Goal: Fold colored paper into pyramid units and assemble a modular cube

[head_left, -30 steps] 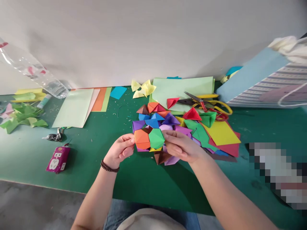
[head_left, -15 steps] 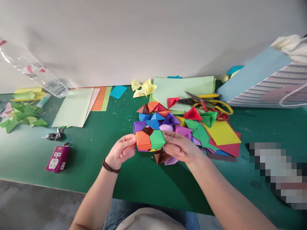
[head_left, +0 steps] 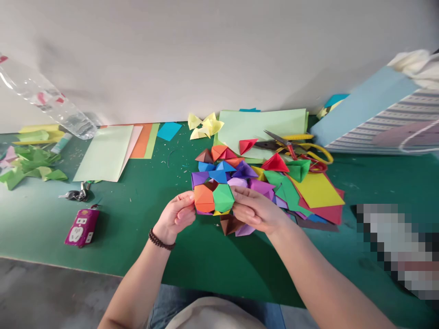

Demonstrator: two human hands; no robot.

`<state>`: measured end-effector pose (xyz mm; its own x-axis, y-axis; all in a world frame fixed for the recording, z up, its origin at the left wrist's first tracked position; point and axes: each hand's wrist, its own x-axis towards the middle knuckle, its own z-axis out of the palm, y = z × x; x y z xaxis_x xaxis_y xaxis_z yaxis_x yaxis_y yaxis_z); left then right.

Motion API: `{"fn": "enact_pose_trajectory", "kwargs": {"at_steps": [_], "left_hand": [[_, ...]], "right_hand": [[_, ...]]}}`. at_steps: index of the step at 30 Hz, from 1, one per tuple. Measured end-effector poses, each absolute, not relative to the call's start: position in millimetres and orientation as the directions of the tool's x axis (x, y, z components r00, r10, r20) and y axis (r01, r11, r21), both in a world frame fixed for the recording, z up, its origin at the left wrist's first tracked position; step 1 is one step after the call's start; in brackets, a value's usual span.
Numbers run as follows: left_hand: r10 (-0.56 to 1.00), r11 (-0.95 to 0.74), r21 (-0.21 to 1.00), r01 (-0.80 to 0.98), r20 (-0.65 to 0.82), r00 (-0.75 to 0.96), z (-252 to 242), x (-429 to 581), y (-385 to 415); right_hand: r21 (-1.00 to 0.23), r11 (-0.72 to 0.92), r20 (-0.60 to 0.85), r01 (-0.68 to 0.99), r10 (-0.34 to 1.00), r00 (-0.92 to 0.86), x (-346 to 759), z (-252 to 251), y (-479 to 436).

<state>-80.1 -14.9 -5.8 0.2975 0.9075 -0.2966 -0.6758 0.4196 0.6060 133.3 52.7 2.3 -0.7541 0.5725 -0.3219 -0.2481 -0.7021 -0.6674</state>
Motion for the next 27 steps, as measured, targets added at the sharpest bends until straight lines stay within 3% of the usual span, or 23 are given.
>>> {"fn": "enact_pose_trajectory", "kwargs": {"at_steps": [6, 10, 14, 17, 19, 21, 24, 27], "left_hand": [[0.901, 0.429, 0.587, -0.686, -0.335, 0.277, -2.8, -78.3, -13.9], [0.889, 0.442, 0.558, -0.702, -0.376, 0.262, 0.5, -77.3, -12.3], [0.892, 0.427, 0.557, -0.712, -0.389, 0.230, 0.9, -77.4, -11.1], [0.894, 0.413, 0.557, -0.721, -0.401, 0.202, 0.4, -78.3, -10.5], [0.893, 0.403, 0.556, -0.727, -0.411, 0.180, 0.3, -78.7, -10.3], [0.893, 0.397, 0.568, -0.721, -0.419, 0.162, 0.8, -78.6, -10.3], [0.894, 0.400, 0.593, -0.699, -0.421, 0.154, 2.1, -77.4, -10.5], [0.894, 0.409, 0.614, -0.675, -0.418, 0.162, 2.9, -75.8, -10.9]], "right_hand": [[-0.712, -0.666, -0.338, -0.223, 0.603, -0.722, 133.4, 4.6, 54.8], [-0.825, -0.545, -0.340, -0.148, 0.689, -0.640, 132.5, 5.9, 54.6], [-0.952, -0.290, -0.300, 0.097, 0.822, -0.484, 135.9, 9.8, 52.9], [-0.941, 0.019, -0.108, 0.337, 0.929, -0.353, 141.6, 15.0, 49.7], [-0.858, 0.292, 0.149, 0.423, 0.929, -0.340, 145.4, 18.1, 45.9], [-0.690, 0.574, 0.373, 0.441, 0.804, -0.463, 147.7, 19.1, 41.3], [-0.371, 0.835, 0.453, 0.406, 0.544, -0.706, 146.2, 16.5, 35.2], [-0.113, 0.914, 0.442, 0.389, 0.397, -0.805, 140.2, 12.7, 32.1]]}}
